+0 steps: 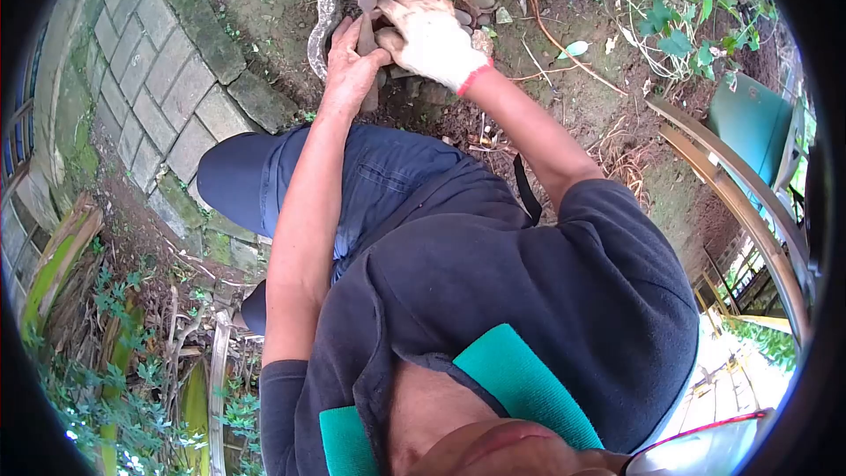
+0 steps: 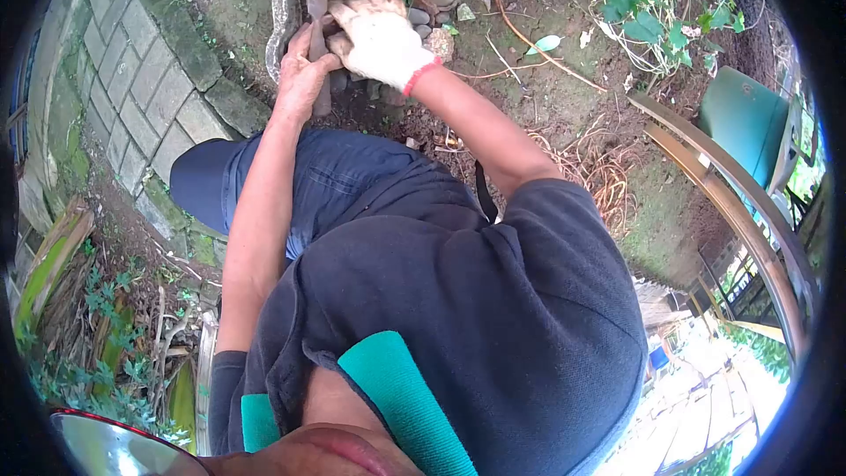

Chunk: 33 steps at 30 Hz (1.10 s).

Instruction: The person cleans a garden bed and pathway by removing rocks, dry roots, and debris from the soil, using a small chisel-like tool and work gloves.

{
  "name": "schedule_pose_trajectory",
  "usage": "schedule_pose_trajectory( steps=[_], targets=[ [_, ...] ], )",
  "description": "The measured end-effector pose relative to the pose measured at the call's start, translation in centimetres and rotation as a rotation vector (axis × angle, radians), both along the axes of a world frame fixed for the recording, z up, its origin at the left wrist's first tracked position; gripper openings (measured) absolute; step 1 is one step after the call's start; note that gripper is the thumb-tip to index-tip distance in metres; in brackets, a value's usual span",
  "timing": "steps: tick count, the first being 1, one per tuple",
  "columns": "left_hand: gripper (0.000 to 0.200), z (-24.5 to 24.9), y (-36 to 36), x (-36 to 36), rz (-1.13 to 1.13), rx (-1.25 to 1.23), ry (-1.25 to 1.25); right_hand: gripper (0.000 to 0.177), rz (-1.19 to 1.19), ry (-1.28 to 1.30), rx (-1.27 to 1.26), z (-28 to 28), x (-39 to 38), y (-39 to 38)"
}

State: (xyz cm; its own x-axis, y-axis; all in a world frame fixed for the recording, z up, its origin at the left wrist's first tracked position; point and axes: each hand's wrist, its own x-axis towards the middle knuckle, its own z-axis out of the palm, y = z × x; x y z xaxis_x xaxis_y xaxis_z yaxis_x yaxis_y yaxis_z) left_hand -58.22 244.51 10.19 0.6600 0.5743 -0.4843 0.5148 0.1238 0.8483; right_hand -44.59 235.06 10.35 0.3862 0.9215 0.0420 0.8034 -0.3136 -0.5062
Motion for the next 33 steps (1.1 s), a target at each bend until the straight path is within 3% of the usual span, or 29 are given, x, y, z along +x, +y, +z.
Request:
schedule_pose_trajectory(
  steps=[5, 6, 9, 11, 12, 15, 17, 19, 22, 25, 26, 31, 33],
  targets=[
    [0.079, -0.5, -0.7, 0.0, -0.059, -0.013, -0.024, 0.027, -0.142, -0.099, 0.166, 3.5, 4.6, -6.4],
    [0.079, -0.6, -0.7, 0.1, -0.096, 0.049, 0.013, 0.026, -0.251, -0.109, 0.059, 2.7, 6.1, -8.2],
    [0.077, 0.6, -0.8, 0.6, -0.149, 0.125, 0.045, 0.033, -0.575, -0.586, -0.201, -2.1, 10.2, -13.7],
    [0.076, -0.4, -0.4, 0.5, -0.145, 0.091, 0.011, 0.032, -0.615, -0.419, -0.364, -3.0, 10.2, -16.1],
    [0.073, -1.1, -0.3, 0.2, -0.109, 0.046, -0.019, 0.028, -0.478, -0.296, -0.504, -3.5, 11.1, -16.8],
    [0.072, -0.3, 0.0, -0.6, -0.124, 0.121, -0.043, 0.021, -0.37, -0.203, -0.293, -0.7, 9.7, -17.2],
    [0.071, 0.6, 0.0, -0.5, -0.08, 0.076, -0.037, 0.018, -0.254, -0.206, -0.298, 0.3, 10.2, -18.2],
    [0.071, 1.1, 0.0, 0.0, -0.005, -0.084, -0.033, 0.024, -0.213, -0.241, -0.25, -1.0, 11.1, -19.9],
    [0.068, 1.3, -0.2, 0.1, 0.01, -0.113, -0.049, 0.033, -0.342, -0.217, -0.138, -3.3, 9.6, -19.6],
    [0.068, 2.4, -0.3, -0.4, -0.003, -0.084, -0.041, 0.044, -0.401, -0.321, -0.237, -1.0, 3.4, -18.3],
    [0.068, 2.4, -0.3, -0.7, -0.001, -0.098, -0.04, 0.05, -0.386, -0.229, -0.303, -1.5, 2.2, -19.3],
    [0.068, 3.2, -0.2, -0.3, 0.031, -0.129, -0.05, 0.045, 0.129, -0.153, -0.42, 2.6, -2.1, -27.9],
    [0.074, 3.5, 0.1, -0.4, 0.029, -0.244, 0.004, 0.052, 0.251, -0.127, -0.649, 3.9, -3.6, -32.7]
  ],
)
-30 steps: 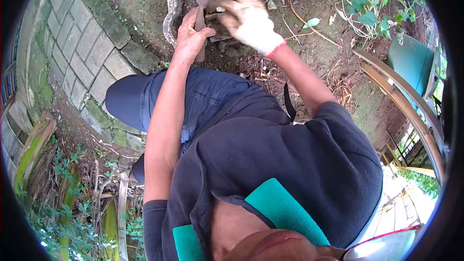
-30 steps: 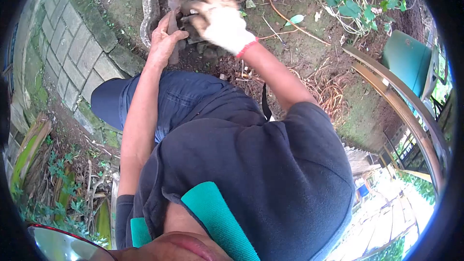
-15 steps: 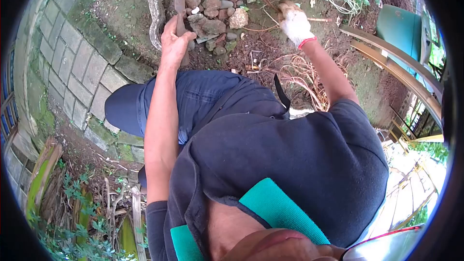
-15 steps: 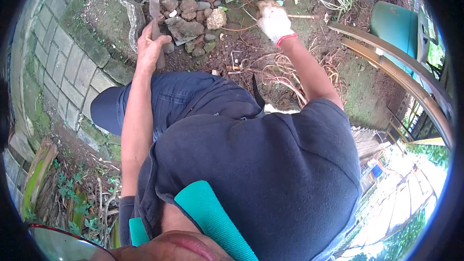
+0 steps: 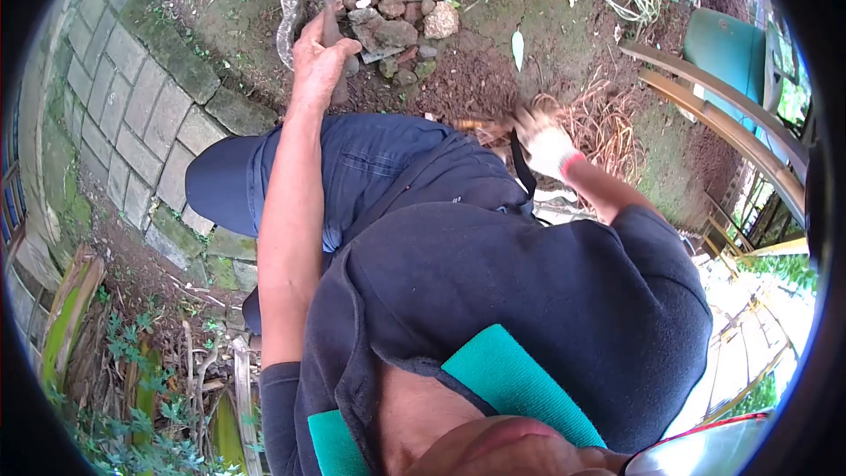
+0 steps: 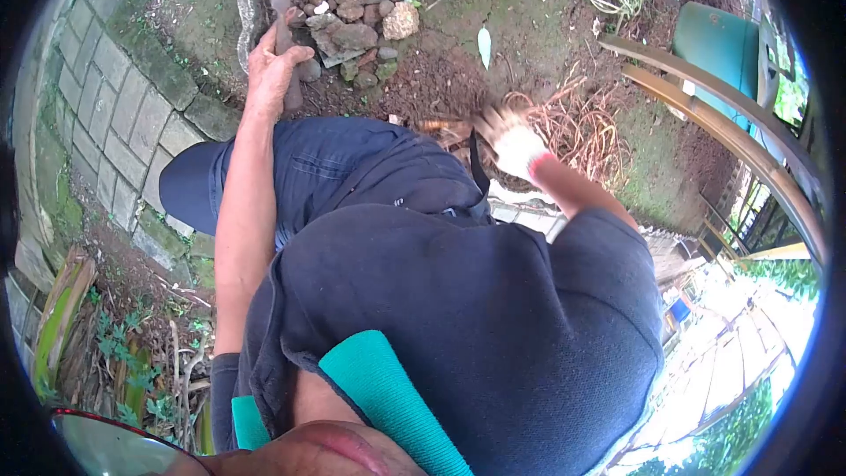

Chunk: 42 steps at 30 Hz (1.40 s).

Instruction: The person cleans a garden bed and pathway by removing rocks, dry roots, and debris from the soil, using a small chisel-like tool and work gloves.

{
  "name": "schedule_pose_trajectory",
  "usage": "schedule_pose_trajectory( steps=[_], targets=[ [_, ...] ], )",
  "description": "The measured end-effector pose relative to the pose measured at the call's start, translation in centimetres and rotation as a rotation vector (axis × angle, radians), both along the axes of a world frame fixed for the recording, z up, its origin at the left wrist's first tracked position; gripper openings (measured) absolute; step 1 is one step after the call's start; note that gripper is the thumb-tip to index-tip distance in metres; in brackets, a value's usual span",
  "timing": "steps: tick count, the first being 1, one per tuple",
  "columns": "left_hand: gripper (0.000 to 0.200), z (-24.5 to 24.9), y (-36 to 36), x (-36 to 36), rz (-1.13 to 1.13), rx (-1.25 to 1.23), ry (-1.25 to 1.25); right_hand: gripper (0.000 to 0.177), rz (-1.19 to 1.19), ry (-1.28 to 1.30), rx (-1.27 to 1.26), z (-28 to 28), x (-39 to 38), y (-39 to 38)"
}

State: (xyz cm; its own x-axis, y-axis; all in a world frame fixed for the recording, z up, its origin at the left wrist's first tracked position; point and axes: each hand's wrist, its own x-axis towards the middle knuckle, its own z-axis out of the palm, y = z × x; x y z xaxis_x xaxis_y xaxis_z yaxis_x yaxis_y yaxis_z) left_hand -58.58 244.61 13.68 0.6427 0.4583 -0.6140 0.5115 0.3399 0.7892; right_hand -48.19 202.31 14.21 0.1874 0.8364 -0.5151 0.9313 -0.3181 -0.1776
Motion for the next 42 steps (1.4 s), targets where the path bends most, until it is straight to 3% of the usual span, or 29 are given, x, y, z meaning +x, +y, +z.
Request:
schedule_pose_trajectory(
  steps=[2, 4, 5, 7, 8, 9, 10, 12, 14, 16, 17, 18, 20, 23, 26, 28, 29, 32, 33, 34, 36, 37, 39, 40, 42],
  targets=[
    [0.074, -0.5, 0.0, 0.0, 0.002, 0.03, -0.037, 0.051, -0.139, 0.165, -0.485, 2.8, 0.4, -0.2],
    [0.075, -1.8, -0.1, 0.2, -0.02, 0.117, -0.066, 0.038, -0.172, 0.267, -0.884, 2.8, 2.4, 0.7],
    [0.075, -2.8, -0.1, 0.4, -0.03, 0.164, -0.08, 0.035, -0.329, 0.211, -0.813, 3.5, 3.3, 2.9],
    [0.076, -4.7, 0.1, 0.7, -0.064, 0.27, -0.069, 0.033, -0.323, 0.143, -0.565, 3.5, 6.1, 8.2],
    [0.077, -4.9, -0.1, 0.7, -0.079, 0.301, -0.036, 0.033, -0.293, 0.15, -0.407, 0.2, 8.6, 8.0],
    [0.077, -4.8, 0.0, 0.8, -0.125, 0.313, -0.028, 0.036, -0.561, 0.076, -0.466, 3.7, 9.2, 15.7],
    [0.078, -5.1, -0.1, 0.8, -0.107, 0.284, -0.018, 0.041, -0.642, 0.089, -0.063, 1.2, 10.7, 16.8],
    [0.082, -4.4, -0.3, 1.0, -0.086, 0.259, 0.014, 0.045, -0.779, 0.116, 0.349, -1.4, 12.4, 21.6],
    [0.082, -5.0, -0.4, 1.2, -0.14, 0.32, 0.051, 0.048, -0.947, 0.267, 0.487, -3.2, 11.0, 25.0],
    [0.082, -5.3, -0.3, 1.7, -0.196, 0.394, 0.094, 0.052, -0.901, 0.098, 0.328, -4.4, 9.1, 27.6],
    [0.083, -4.9, -0.3, 2.2, -0.211, 0.424, 0.155, 0.058, -0.859, 0.117, 0.456, -3.7, 7.9, 28.6],
    [0.085, -4.9, -0.4, 2.5, -0.209, 0.402, 0.165, 0.063, -0.848, 0.251, 0.388, -3.5, 7.8, 29.4],
    [0.09, -5.7, 0.0, 3.3, -0.194, 0.362, 0.184, 0.072, -0.778, 0.328, 0.426, -4.3, 7.6, 30.0],
    [0.09, -6.2, 0.5, 3.0, -0.107, 0.265, 0.128, 0.089, -0.866, 0.349, 0.33, -3.8, 8.7, 28.8],
    [0.089, -7.1, 0.7, 3.0, -0.084, 0.195, 0.082, 0.08, -0.997, 0.561, 0.379, -3.7, 10.0, 26.2],
    [0.088, -7.4, 0.2, 3.4, -0.098, 0.246, 0.112, 0.072, -1.365, 0.893, 0.321, -3.1, 9.8, 25.4],
    [0.087, -7.2, 0.3, 3.6, -0.135, 0.266, 0.136, 0.07, -1.387, 0.983, 0.306, -3.2, 10.0, 25.4],
    [0.086, -7.0, 1.2, 4.1, -0.082, -0.008, 0.075, 0.075, -1.446, 1.13, 0.358, -4.2, 8.7, 26.0],
    [0.085, -6.7, 0.6, 4.1, -0.057, 0.124, 0.14, 0.08, -1.493, 1.151, 0.348, -4.9, 8.3, 26.4],
    [0.085, -6.6, 0.6, 4.3, -0.069, 0.103, 0.13, 0.083, -1.488, 1.151, 0.398, -5.3, 7.5, 26.7],
    [0.085, -6.7, 1.0, 4.3, -0.089, 0.064, 0.104, 0.078, -1.453, 1.242, 0.476, -7.4, 7.5, 27.2],
    [0.087, -7.6, 1.5, 4.2, -0.13, -0.097, 0.015, 0.076, -1.476, 1.3, 0.421, -6.3, 7.6, 27.9],
    [0.086, -6.9, 1.4, 4.2, -0.102, -0.041, 0.093, 0.073, -1.528, 1.401, 0.307, -2.6, 7.2, 29.4],
    [0.086, -6.3, 1.1, 4.2, -0.09, -0.016, 0.132, 0.065, -1.476, 1.5, 0.35, -3.5, 6.7, 29.5],
    [0.081, -5.2, 1.2, 4.0, -0.013, -0.212, -0.005, 0.049, -1.352, 1.699, 0.438, -6.6, 5.9, 30.3]
  ],
)
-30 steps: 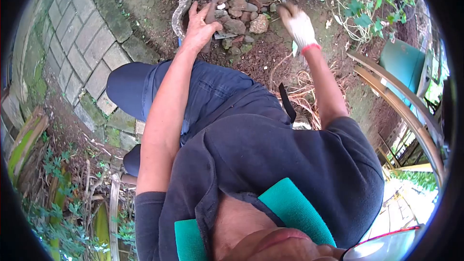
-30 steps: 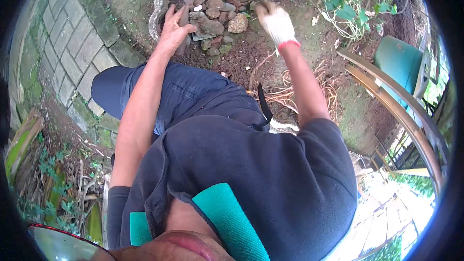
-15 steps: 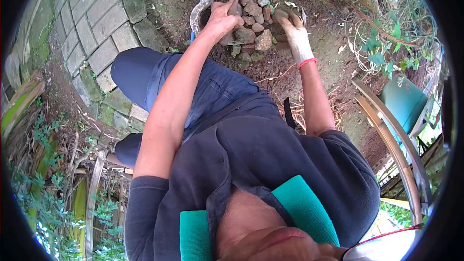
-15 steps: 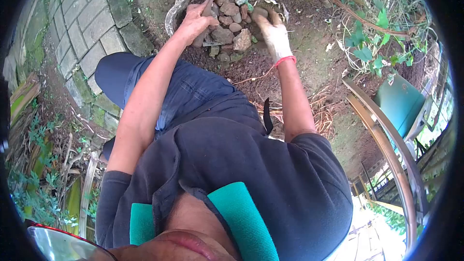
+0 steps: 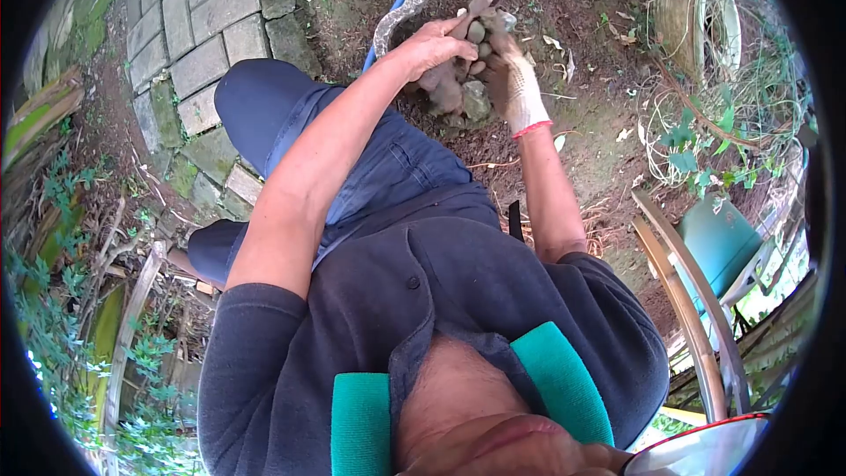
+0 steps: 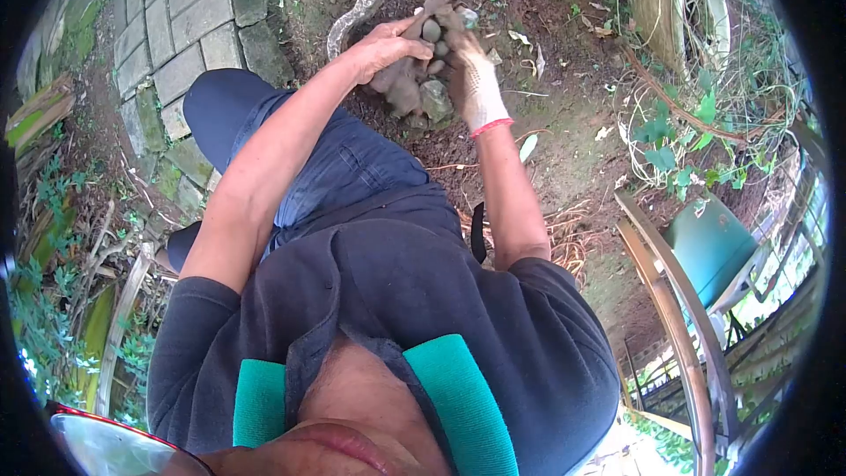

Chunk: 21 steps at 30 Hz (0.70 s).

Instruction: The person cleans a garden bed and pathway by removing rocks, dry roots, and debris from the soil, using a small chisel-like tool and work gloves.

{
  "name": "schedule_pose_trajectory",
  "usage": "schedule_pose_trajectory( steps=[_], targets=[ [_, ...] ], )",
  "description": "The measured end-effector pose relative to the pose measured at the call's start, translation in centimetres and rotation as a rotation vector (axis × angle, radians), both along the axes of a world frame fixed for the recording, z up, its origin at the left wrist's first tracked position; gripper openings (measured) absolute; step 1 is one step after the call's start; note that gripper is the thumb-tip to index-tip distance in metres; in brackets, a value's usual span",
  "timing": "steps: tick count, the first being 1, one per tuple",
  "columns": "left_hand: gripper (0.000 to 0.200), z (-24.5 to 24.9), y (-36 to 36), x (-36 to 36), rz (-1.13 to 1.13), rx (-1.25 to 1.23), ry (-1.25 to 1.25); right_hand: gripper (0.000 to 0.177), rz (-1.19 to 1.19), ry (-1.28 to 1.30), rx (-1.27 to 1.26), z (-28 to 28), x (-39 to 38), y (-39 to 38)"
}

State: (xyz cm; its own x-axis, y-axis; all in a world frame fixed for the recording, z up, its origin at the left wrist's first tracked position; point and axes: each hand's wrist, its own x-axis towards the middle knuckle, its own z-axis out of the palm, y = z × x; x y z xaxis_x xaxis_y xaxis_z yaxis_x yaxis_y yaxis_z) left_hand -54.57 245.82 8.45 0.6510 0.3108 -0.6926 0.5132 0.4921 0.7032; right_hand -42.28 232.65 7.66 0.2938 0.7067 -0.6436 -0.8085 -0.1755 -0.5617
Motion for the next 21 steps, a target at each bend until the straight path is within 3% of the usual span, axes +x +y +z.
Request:
schedule_pose_trajectory(
  steps=[1, 3, 4, 6, 8, 10, 12, 13, 15, 16, 18, 21],
  targets=[
    [0.079, 0.6, -0.1, -0.1, 0.024, -0.074, -0.014, 0.031, -0.04, 0.076, -0.001, 0.3, -0.5, 0.7],
    [0.076, 2.0, -0.4, -0.2, 0.064, -0.202, -0.05, 0.029, -0.04, 0.122, -0.094, 1.4, -0.9, 1.0],
    [0.075, 1.9, -1.2, -0.2, 0.087, -0.132, -0.056, 0.027, -0.044, 0.143, -0.139, 2.2, -1.1, 1.3],
    [0.074, 1.0, -2.3, 0.4, 0.144, 0.023, -0.091, 0.027, -0.243, 0.188, -0.121, 1.3, -1.5, 1.8],
    [0.065, 4.7, -2.2, 0.2, 0.213, -0.082, -0.129, 0.029, -0.223, 0.122, 0.03, 1.6, -1.5, 1.4],
    [0.064, 3.2, -2.8, 0.0, 0.166, 0.064, -0.256, 0.034, -0.152, 0.1, 0.016, 4.1, -1.2, 1.0],
    [0.064, 3.6, -4.2, -0.1, 0.135, 0.707, -0.218, 0.039, -0.099, 0.059, -0.025, 6.7, -1.0, 1.0],
    [0.065, 4.1, -4.6, -0.2, 0.192, 0.774, -0.266, 0.04, -0.077, -0.035, 0.063, 6.8, -1.0, 1.2],
    [0.054, 4.6, -5.2, 0.4, 0.247, 0.956, -0.261, 0.04, -0.061, 0.039, 0.111, 6.9, -1.1, 1.6],
    [0.052, 5.2, -5.4, 0.5, 0.302, 0.979, -0.237, 0.042, -0.043, -0.09, 0.091, 10.2, -3.0, 2.8],
    [0.06, 5.8, -5.6, 0.8, 0.331, 0.973, -0.251, 0.044, 0.013, -0.219, 0.194, 10.1, -3.2, 3.1],
    [0.071, 9.4, -4.6, -0.9, 0.347, 0.921, -0.28, 0.047, -0.075, 0.035, 0.19, 9.9, -2.1, 3.9]
  ],
)
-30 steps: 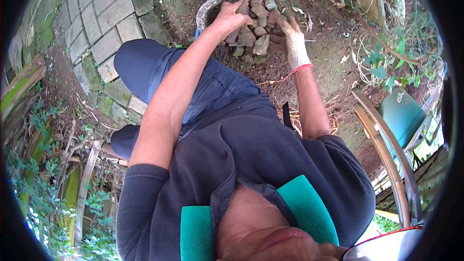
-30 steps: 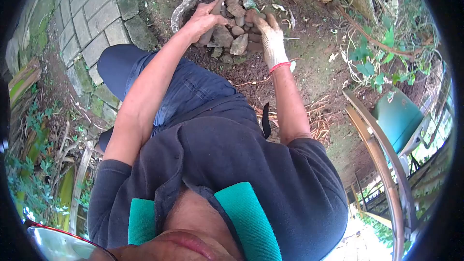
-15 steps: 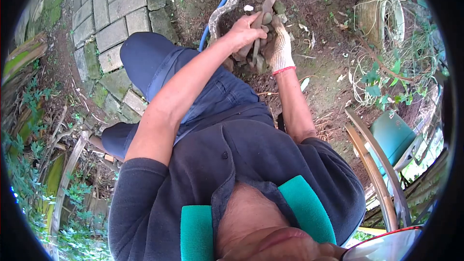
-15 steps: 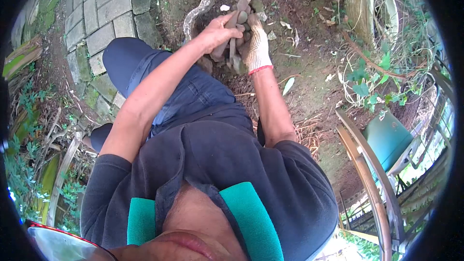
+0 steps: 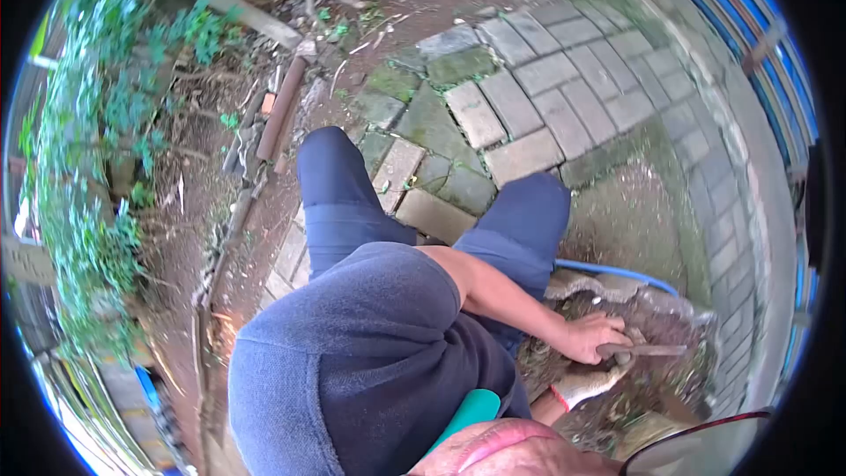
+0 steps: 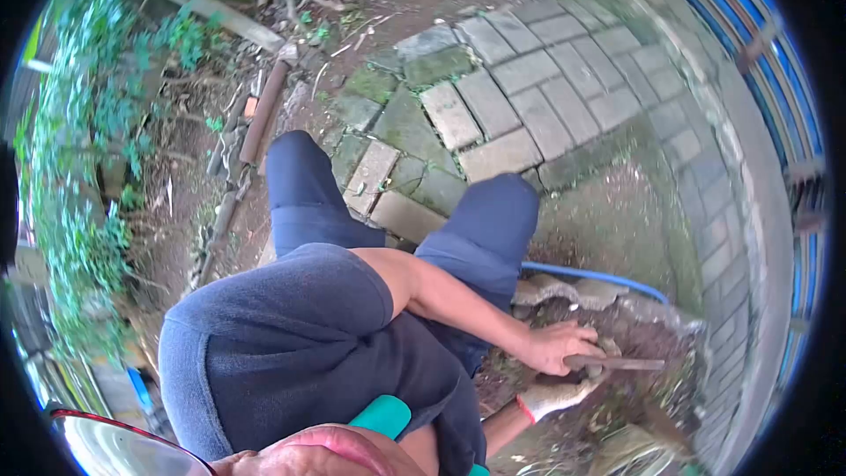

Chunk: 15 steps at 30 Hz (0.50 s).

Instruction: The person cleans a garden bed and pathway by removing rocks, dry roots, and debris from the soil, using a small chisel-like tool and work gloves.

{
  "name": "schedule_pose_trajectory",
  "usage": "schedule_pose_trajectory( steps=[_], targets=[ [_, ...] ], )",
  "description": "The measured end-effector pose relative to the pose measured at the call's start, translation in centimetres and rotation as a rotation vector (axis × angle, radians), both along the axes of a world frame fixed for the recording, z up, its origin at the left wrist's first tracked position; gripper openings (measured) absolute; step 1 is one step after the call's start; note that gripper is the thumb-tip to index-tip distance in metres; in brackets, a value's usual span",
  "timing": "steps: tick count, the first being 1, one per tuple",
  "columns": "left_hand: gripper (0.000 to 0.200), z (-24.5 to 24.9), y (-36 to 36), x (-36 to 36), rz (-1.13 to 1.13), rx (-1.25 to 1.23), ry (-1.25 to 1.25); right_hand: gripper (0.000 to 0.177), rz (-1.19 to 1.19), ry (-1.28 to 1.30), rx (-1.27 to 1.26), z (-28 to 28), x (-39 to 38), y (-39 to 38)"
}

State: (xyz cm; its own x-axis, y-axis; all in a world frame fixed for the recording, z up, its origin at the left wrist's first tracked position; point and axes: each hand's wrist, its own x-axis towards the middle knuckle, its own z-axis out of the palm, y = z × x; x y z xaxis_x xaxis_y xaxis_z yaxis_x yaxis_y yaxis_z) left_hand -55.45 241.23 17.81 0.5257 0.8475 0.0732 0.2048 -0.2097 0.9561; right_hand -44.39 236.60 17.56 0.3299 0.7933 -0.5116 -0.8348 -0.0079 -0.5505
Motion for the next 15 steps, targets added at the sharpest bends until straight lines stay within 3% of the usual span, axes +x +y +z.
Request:
schedule_pose_trajectory(
  steps=[1, 4, 6, 7, 8, 9, 10, 11, 13, 15],
  targets=[
    [0.073, 1.5, 0.4, -1.0, 0.018, 0.016, -0.044, 0.049, -0.061, 0.1, 0.031, -0.5, 0.1, 1.0],
    [0.072, 6.8, 2.4, -6.2, 0.151, 0.117, -0.097, 0.053, 0.289, -0.658, 0.185, 2.2, -2.9, 4.0],
    [0.071, 8.2, 3.4, -10.1, 0.304, 0.156, -0.122, 0.051, 0.445, -0.33, 0.378, 5.4, -6.7, 7.2],
    [0.07, 9.1, 3.6, -12.7, 0.408, 0.244, -0.096, 0.049, 0.402, -0.159, 0.251, 8.7, -10.9, 8.4],
    [0.07, 10.0, 3.5, -15.5, 0.489, 0.206, -0.082, 0.049, 0.599, -0.358, 0.405, 11.1, -14.7, 9.6],
    [0.067, 10.3, 3.3, -18.3, 0.621, 0.212, -0.054, 0.052, 0.648, -0.337, 0.279, 12.1, -18.4, 10.7],
    [0.061, 10.8, 2.8, -21.3, 0.727, 0.212, -0.075, 0.05, 0.761, -0.192, 0.315, 13.7, -22.3, 11.1],
    [0.054, 10.8, 1.9, -24.0, 0.838, 0.18, -0.03, 0.049, 0.879, -0.325, 0.414, 12.1, -24.9, 12.0],
    [0.051, 8.9, -0.4, -28.3, 1.121, 0.106, 0.003, 0.045, 1.008, -0.262, 0.321, 10.0, -31.2, 11.2],
    [0.053, 6.7, -3.4, -32.6, 1.319, 0.028, 0.006, 0.029, 1.178, -0.246, 0.25, 6.2, -36.2, 10.1]
  ],
)
